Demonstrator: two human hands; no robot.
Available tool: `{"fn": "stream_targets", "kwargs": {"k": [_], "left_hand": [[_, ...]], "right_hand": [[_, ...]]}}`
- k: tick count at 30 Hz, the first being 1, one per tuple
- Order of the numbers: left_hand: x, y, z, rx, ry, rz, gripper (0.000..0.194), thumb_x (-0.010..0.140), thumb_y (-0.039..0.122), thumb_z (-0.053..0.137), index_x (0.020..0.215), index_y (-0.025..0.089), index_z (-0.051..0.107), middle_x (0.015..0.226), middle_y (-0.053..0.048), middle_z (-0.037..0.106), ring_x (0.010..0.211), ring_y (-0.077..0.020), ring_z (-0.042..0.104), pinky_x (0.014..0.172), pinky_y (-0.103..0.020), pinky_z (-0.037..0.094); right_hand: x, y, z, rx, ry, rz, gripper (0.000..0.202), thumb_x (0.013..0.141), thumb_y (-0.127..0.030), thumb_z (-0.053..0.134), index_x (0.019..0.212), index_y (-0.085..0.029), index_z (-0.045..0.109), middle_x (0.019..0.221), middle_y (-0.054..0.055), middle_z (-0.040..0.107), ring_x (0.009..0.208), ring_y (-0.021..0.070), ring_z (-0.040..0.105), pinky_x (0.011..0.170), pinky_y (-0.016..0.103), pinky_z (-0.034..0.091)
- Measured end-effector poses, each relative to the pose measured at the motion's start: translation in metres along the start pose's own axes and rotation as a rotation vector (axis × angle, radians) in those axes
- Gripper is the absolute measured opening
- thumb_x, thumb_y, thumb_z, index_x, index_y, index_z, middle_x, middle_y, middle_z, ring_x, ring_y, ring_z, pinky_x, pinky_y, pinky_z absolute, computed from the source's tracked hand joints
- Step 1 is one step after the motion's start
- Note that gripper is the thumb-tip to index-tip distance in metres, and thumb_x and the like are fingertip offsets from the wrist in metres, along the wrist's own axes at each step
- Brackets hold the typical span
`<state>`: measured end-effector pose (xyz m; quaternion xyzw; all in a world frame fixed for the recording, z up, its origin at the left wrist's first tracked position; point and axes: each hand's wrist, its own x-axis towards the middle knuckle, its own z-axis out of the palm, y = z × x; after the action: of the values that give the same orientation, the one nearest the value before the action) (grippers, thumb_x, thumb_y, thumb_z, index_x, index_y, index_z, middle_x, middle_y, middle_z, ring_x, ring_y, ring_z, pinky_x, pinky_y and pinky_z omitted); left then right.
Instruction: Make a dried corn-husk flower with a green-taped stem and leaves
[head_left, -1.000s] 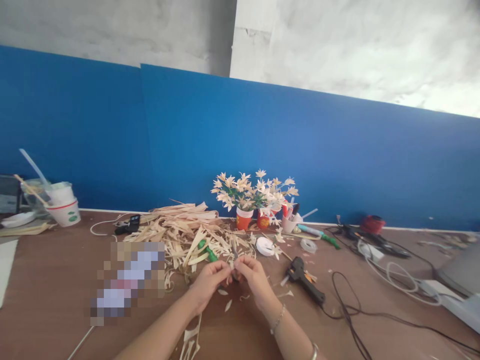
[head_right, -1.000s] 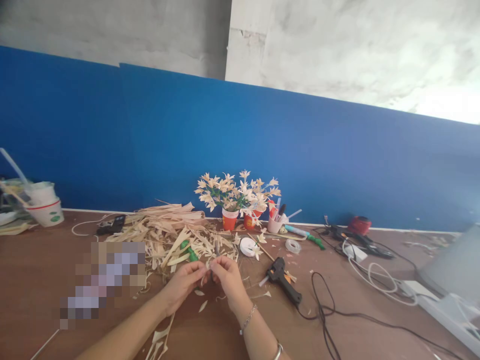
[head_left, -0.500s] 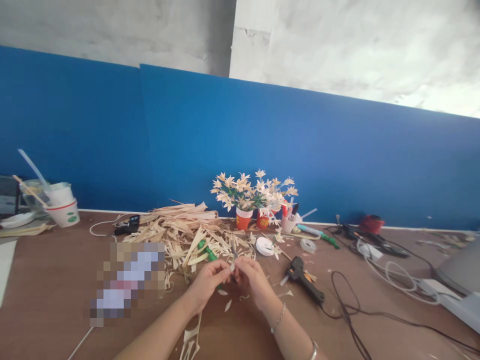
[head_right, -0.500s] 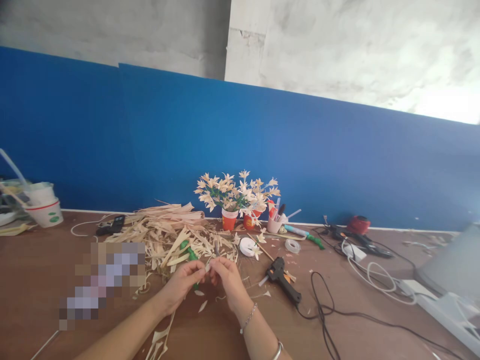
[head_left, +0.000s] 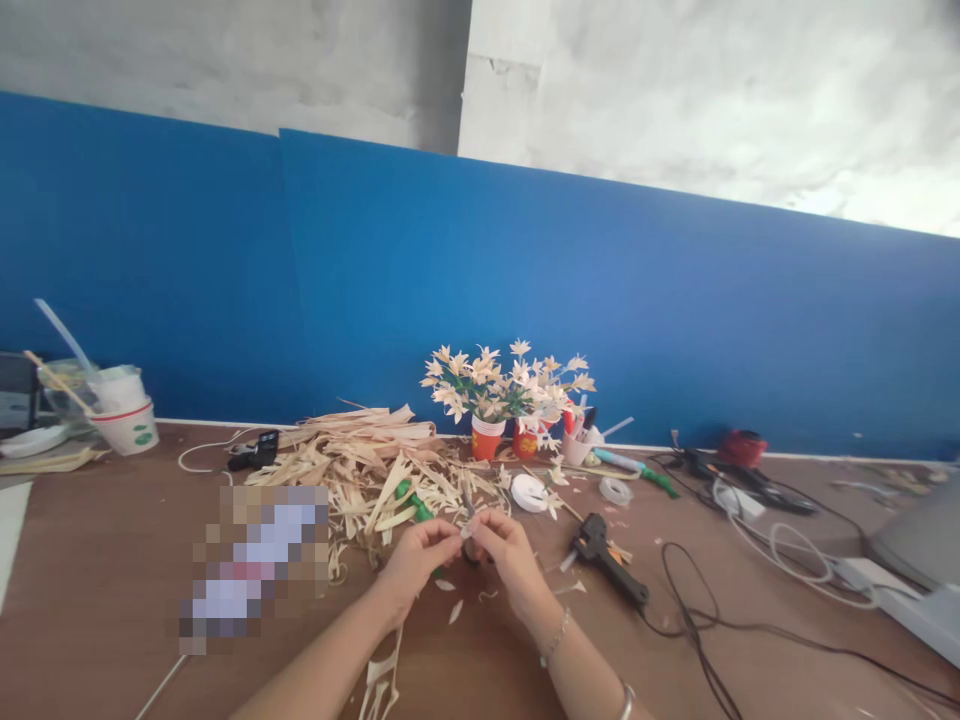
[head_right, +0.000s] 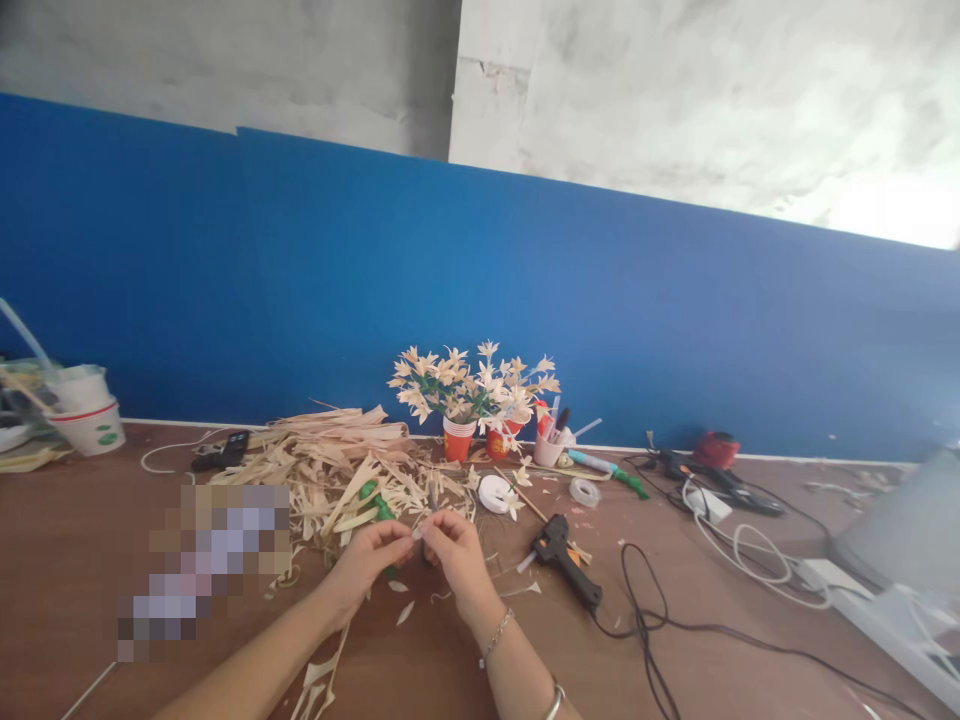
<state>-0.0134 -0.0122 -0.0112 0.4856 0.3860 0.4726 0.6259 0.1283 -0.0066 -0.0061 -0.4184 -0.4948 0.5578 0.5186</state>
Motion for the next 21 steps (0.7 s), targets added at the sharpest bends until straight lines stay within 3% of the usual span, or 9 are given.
{"fn": "stream_targets", "kwargs": {"k": [3,7,12,21], "left_hand": [[0.0011,-0.0008,0.0002,0.011,0.029,0.003,0.022,0.064,0.036,0.068,0.066,0.015,0.061,0.057,0.003,0.058,0.057,-0.0103,0.047,0.059,-0.022,0.035],[0.0035,-0.0043,-0.0004,0.077,0.043,0.054,0.020,0.062,0.034,0.067,0.066,0.015,0.061,0.059,0.003,0.059,0.058,-0.0110,0.047,0.061,-0.023,0.036],[0.0024,-0.0022,-0.0001,0.185,0.024,0.102,0.019,0.065,0.034,0.064,0.068,0.016,0.062,0.062,0.001,0.059,0.061,-0.0129,0.049,0.063,-0.025,0.038],[0.0023,-0.0021,-0.0018,0.258,0.076,0.170,0.016,0.069,0.032,0.060,0.069,0.016,0.062,0.063,0.001,0.060,0.063,-0.0142,0.051,0.063,-0.025,0.039]], "right_hand": [[-0.0001,-0.0003,-0.0001,0.019,-0.002,-0.004,0.030,0.068,-0.045,0.063,0.064,-0.015,0.056,0.047,-0.005,0.045,0.044,0.0068,0.037,0.045,0.020,0.026],[-0.0017,-0.0048,0.0003,0.017,0.051,-0.034,0.031,0.063,-0.044,0.067,0.076,-0.017,0.057,0.055,-0.005,0.049,0.046,0.0068,0.039,0.045,0.020,0.030],[-0.0016,-0.0075,0.0002,-0.045,0.064,-0.046,0.028,0.060,-0.040,0.068,0.062,-0.017,0.054,0.050,-0.005,0.046,0.045,0.0068,0.037,0.045,0.020,0.029],[-0.0018,-0.0064,0.0026,-0.053,0.090,-0.039,0.028,0.062,-0.041,0.067,0.058,-0.018,0.050,0.045,-0.006,0.043,0.044,0.0076,0.036,0.044,0.021,0.029]]}}
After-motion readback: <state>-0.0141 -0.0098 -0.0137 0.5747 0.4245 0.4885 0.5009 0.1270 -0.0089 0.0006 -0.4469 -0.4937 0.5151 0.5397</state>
